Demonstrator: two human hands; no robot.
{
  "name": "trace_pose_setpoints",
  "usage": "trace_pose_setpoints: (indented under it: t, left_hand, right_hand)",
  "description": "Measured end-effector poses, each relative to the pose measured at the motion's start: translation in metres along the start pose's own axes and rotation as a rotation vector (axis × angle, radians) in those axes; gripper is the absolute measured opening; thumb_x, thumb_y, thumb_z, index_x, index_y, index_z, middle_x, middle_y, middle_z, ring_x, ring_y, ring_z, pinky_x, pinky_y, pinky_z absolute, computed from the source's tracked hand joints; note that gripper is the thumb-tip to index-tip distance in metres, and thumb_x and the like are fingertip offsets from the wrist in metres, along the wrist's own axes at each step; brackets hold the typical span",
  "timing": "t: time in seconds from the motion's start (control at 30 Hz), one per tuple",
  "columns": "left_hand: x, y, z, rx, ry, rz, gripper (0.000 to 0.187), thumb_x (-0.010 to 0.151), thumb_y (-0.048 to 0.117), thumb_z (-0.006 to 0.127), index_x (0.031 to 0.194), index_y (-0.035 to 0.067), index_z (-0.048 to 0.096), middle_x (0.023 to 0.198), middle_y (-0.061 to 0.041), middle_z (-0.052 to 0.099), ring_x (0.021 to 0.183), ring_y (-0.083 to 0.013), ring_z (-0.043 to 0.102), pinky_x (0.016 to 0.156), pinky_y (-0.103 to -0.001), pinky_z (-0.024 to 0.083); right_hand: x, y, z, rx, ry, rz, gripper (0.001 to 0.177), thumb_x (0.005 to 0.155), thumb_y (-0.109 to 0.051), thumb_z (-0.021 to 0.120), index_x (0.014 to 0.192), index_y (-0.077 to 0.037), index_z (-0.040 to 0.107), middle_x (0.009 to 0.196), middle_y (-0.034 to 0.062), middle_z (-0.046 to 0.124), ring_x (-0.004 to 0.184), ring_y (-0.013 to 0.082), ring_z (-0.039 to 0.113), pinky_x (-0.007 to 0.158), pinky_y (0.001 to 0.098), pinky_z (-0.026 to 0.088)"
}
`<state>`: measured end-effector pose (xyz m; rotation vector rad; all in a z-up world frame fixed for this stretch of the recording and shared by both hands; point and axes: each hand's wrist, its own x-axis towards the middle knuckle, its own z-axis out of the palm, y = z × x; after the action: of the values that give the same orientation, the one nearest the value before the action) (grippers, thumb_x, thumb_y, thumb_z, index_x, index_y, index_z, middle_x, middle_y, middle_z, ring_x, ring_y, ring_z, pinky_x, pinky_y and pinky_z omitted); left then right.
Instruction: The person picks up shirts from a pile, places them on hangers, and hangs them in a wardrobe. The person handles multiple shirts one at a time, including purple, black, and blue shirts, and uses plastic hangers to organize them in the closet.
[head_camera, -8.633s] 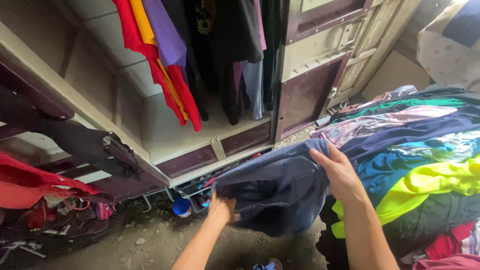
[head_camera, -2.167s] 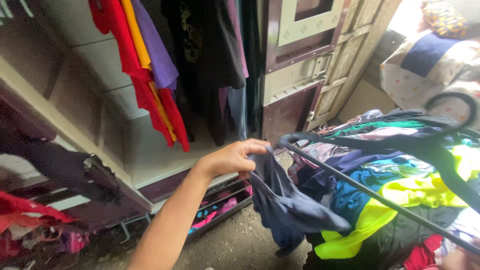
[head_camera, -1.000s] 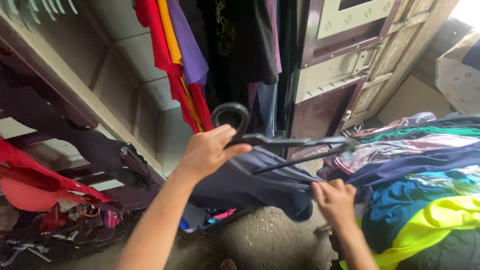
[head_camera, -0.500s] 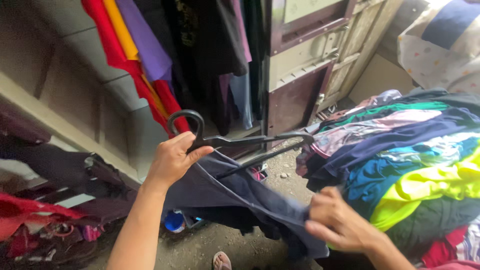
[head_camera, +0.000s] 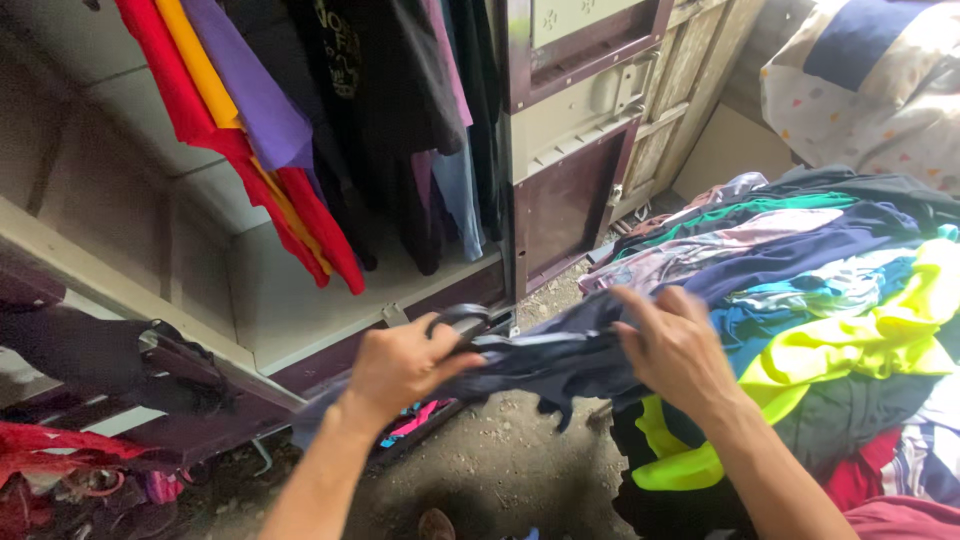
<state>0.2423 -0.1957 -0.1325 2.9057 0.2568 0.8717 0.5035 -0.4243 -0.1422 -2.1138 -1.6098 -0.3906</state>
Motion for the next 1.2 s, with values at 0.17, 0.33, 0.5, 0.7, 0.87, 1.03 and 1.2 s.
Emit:
trace_pose_setpoints:
  t: [0.17, 0.33, 0.5, 0.7, 0.87, 1.03, 1.2]
  left_hand:
    - [0.009, 0.037, 0.021, -0.207, 0.186, 0.075, 0.04, 0.096, 0.049, 0.065, 0.09, 0.01, 0.064, 0.088, -0.009, 0.071, 0.064, -0.0215, 0.07, 0.053, -0.032, 0.056]
    - [0.005, 0.036, 0.017, -0.261, 0.077, -0.091, 0.039, 0.094, 0.047, 0.07, 0.082, 0.01, 0.063, 0.064, -0.002, 0.066, 0.053, -0.0191, 0.069, 0.048, -0.032, 0.055]
    - [-0.002, 0.031, 0.006, -0.263, 0.203, -0.059, 0.037, 0.091, 0.042, 0.074, 0.082, 0.008, 0.062, 0.066, -0.005, 0.066, 0.054, -0.0224, 0.069, 0.048, -0.034, 0.054]
    - [-0.003, 0.036, -0.002, -0.328, 0.161, -0.021, 0.034, 0.089, 0.038, 0.077, 0.093, 0.006, 0.068, 0.074, -0.01, 0.066, 0.06, -0.0299, 0.068, 0.052, -0.038, 0.053]
    - [-0.001, 0.04, -0.009, -0.37, 0.134, 0.109, 0.034, 0.088, 0.039, 0.078, 0.096, 0.008, 0.067, 0.08, -0.01, 0.068, 0.065, -0.0323, 0.068, 0.056, -0.039, 0.054]
    - [0.001, 0.047, -0.007, -0.287, 0.03, 0.049, 0.039, 0.082, 0.045, 0.083, 0.091, 0.01, 0.069, 0.073, -0.01, 0.069, 0.06, -0.0319, 0.067, 0.053, -0.04, 0.053]
    - [0.004, 0.056, -0.01, -0.288, 0.049, 0.078, 0.039, 0.087, 0.049, 0.078, 0.092, 0.011, 0.069, 0.078, -0.008, 0.07, 0.068, -0.0305, 0.07, 0.056, -0.04, 0.053]
  right_hand:
    - [0.005, -0.037, 0.02, 0.452, 0.026, 0.026, 0.023, 0.094, -0.01, 0.068, 0.117, -0.01, 0.066, 0.096, 0.0095, 0.068, 0.085, 0.0209, 0.064, 0.077, 0.0356, 0.054]
    - [-0.016, -0.037, 0.018, 0.419, 0.498, -0.08, 0.032, 0.093, -0.002, 0.062, 0.125, -0.005, 0.055, 0.113, 0.0109, 0.058, 0.111, 0.0273, 0.056, 0.101, 0.0423, 0.04]
    - [-0.036, -0.007, 0.01, 0.566, 0.511, 0.256, 0.042, 0.096, 0.0, 0.067, 0.136, -0.005, 0.056, 0.131, 0.0135, 0.053, 0.124, 0.0286, 0.053, 0.106, 0.0385, 0.046]
    - [-0.056, 0.013, 0.0, 0.386, 0.506, 0.143, 0.023, 0.09, 0.004, 0.073, 0.111, -0.005, 0.069, 0.113, 0.0091, 0.07, 0.101, 0.0221, 0.068, 0.09, 0.0306, 0.054]
    - [-0.058, 0.015, -0.032, 0.43, 0.331, 0.024, 0.02, 0.085, 0.004, 0.073, 0.103, -0.004, 0.068, 0.104, 0.0065, 0.072, 0.099, 0.021, 0.068, 0.091, 0.0307, 0.052]
    - [-0.046, -0.009, -0.068, 0.861, 0.05, -0.102, 0.019, 0.088, -0.003, 0.069, 0.107, -0.003, 0.07, 0.112, 0.0096, 0.072, 0.105, 0.0262, 0.069, 0.089, 0.0326, 0.056]
    - [-0.039, -0.046, -0.062, 0.398, -0.126, 0.067, 0.036, 0.073, -0.02, 0.085, 0.105, -0.006, 0.073, 0.09, 0.0082, 0.074, 0.08, 0.022, 0.074, 0.07, 0.0333, 0.057]
